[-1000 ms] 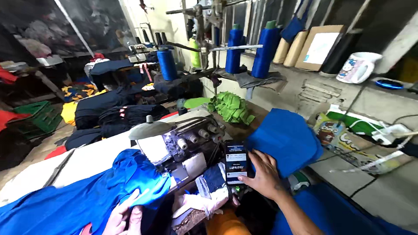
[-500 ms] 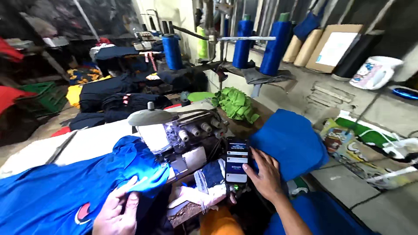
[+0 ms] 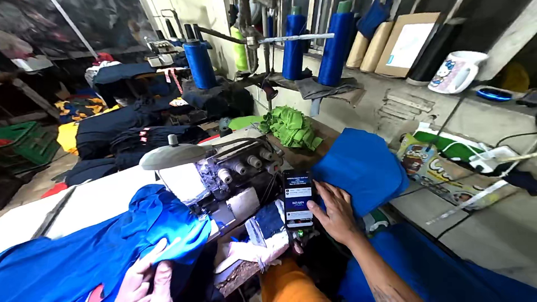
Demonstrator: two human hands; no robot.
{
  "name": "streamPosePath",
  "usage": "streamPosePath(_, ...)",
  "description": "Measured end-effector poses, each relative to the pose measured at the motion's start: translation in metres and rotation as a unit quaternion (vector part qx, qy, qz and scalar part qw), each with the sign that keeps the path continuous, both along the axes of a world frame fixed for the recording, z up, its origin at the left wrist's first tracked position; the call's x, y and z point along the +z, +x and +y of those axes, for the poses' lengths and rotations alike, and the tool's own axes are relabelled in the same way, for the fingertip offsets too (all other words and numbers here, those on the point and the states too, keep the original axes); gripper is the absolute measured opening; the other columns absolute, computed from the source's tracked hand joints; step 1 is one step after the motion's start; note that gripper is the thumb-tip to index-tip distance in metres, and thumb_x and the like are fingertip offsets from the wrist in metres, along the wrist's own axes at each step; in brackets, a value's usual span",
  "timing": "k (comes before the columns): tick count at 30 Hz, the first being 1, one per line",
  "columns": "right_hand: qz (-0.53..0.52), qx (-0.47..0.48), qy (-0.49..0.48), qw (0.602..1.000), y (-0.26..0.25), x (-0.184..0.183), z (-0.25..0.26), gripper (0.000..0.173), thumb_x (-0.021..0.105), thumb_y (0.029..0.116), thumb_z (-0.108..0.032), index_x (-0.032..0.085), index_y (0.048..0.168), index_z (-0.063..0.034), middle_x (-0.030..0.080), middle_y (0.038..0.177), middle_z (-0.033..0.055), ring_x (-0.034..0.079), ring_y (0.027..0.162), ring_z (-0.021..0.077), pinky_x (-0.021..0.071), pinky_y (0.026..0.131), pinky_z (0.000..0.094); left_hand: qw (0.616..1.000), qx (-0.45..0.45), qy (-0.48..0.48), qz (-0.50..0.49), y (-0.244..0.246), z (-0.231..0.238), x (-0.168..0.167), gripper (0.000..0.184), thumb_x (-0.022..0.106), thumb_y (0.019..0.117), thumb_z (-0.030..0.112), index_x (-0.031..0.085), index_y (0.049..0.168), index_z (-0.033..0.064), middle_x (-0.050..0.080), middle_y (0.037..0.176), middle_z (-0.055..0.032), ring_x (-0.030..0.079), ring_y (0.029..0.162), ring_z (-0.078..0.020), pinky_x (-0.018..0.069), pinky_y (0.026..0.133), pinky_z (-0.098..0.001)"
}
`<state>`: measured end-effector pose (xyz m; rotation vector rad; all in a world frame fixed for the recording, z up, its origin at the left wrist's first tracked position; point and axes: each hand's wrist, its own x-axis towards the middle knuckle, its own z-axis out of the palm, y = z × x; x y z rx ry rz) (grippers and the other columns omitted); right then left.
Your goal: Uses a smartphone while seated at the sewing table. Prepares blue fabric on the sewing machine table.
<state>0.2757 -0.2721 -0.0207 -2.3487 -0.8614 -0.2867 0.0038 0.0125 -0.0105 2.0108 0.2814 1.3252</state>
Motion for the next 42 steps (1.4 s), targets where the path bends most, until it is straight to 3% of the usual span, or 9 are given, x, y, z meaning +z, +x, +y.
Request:
streamPosePath(3,-0.005,0.0,-0.027,1.0,-0.003,0.002,-0.001,0.085,0.06,0.0877,-0.07,0.053,0.15,-0.013,0.059,0.147,0.0044,0.044,0.144,0.0265,0.0227,0.12,0.0585,0.999,0.03,-0.011,0.001,0.0,0.0,-0.006,0.02,0.054,0.1009,0.001,0.064,0.114,-0.01,0.072,0.113,-0.0122,0.069,0.106,-0.0122,0.0559,0.095,-0.0283)
streamPosePath(6,-0.011,0.0,-0.052,0.999,-0.004,0.005,0.001,0.088,0.073,0.0794,-0.063,0.054,0.149,-0.0129,0.059,0.146,0.0035,0.043,0.145,0.0267,0.0233,0.12,0.0591,1.0,0.016,-0.011,0.009,0.001,-0.002,0.001,0.021,0.053,0.1003,0.001,0.062,0.117,-0.0082,0.071,0.117,-0.0051,0.066,0.11,-0.0048,0.0548,0.099,-0.0232)
streamPosePath(9,-0.019,-0.013,-0.062,0.998,-0.006,0.005,0.003,0.082,0.067,0.0849,-0.061,0.055,0.148,-0.0116,0.059,0.147,0.006,0.044,0.144,0.0296,0.0239,0.119,0.0606,0.999,0.04,-0.001,0.018,-0.001,-0.001,0.0,0.022,0.054,0.1026,0.006,0.066,0.115,-0.0076,0.073,0.114,-0.0109,0.069,0.107,-0.0091,0.0552,0.095,-0.0244)
streamPosePath(14,-0.057,-0.021,-0.008,0.998,-0.004,-0.005,0.006,0.066,0.05,0.0967,-0.058,0.06,0.144,-0.0133,0.063,0.142,0.0042,0.05,0.139,0.0311,0.0273,0.116,0.063,0.999,0.027,-0.02,0.006,0.001,-0.004,0.002,0.02,0.056,0.0997,0.006,0.064,0.116,-0.0015,0.072,0.119,-0.0004,0.068,0.109,-0.0039,0.0566,0.096,-0.0223)
streamPosePath(24,-0.049,-0.007,-0.002,0.999,-0.001,-0.007,0.004,0.066,0.036,0.1032,-0.059,0.058,0.147,-0.0146,0.061,0.145,0.0049,0.047,0.142,0.0286,0.0257,0.118,0.0606,0.999,0.03,-0.01,0.007,-0.001,-0.002,0.0,0.021,0.056,0.0985,0.003,0.063,0.116,-0.0071,0.071,0.121,-0.0066,0.067,0.111,-0.0047,0.0561,0.096,-0.0216)
streamPosePath(27,-0.061,-0.006,0.0,0.998,0.0,-0.009,0.003,0.07,0.039,0.101,-0.064,0.059,0.146,-0.0139,0.061,0.144,0.0049,0.048,0.141,0.0284,0.027,0.117,0.06,1.0,0.029,-0.011,-0.001,0.002,-0.003,-0.001,0.019,0.056,0.1,0.006,0.063,0.116,-0.0014,0.072,0.12,-0.0011,0.067,0.111,-0.0042,0.0563,0.097,-0.022)
streamPosePath(32,-0.058,-0.012,-0.048,0.997,-0.003,-0.003,0.003,0.085,0.061,0.083,-0.07,0.06,0.143,-0.0101,0.063,0.142,0.008,0.049,0.14,0.0325,0.0252,0.117,0.0626,0.999,0.041,-0.01,0.014,0.001,-0.004,0.001,0.021,0.057,0.0988,0.007,0.064,0.114,-0.0061,0.072,0.116,-0.006,0.068,0.108,-0.0042,0.0563,0.095,-0.021)
streamPosePath(37,-0.058,-0.028,-0.003,0.998,-0.002,-0.008,0.006,0.065,0.044,0.1003,-0.058,0.062,0.142,-0.0116,0.064,0.14,0.0078,0.051,0.138,0.0329,0.0281,0.115,0.0619,0.999,0.034,-0.017,0.008,0.001,-0.004,0.0,0.019,0.057,0.0998,0.009,0.064,0.115,-0.0016,0.072,0.119,-0.0044,0.068,0.111,-0.0066,0.0573,0.095,-0.0222)
streamPosePath(42,-0.074,-0.022,0.01,0.997,-0.002,-0.011,0.005,0.068,0.032,0.1034,-0.061,0.062,0.142,-0.0144,0.063,0.142,0.0062,0.052,0.138,0.0301,0.0272,0.116,0.062,0.999,0.048,-0.016,-0.001,0.003,-0.007,-0.001,0.019,0.057,0.0995,0.009,0.065,0.115,0.0013,0.073,0.118,0.0003,0.068,0.11,-0.0048,0.0564,0.097,-0.0219)
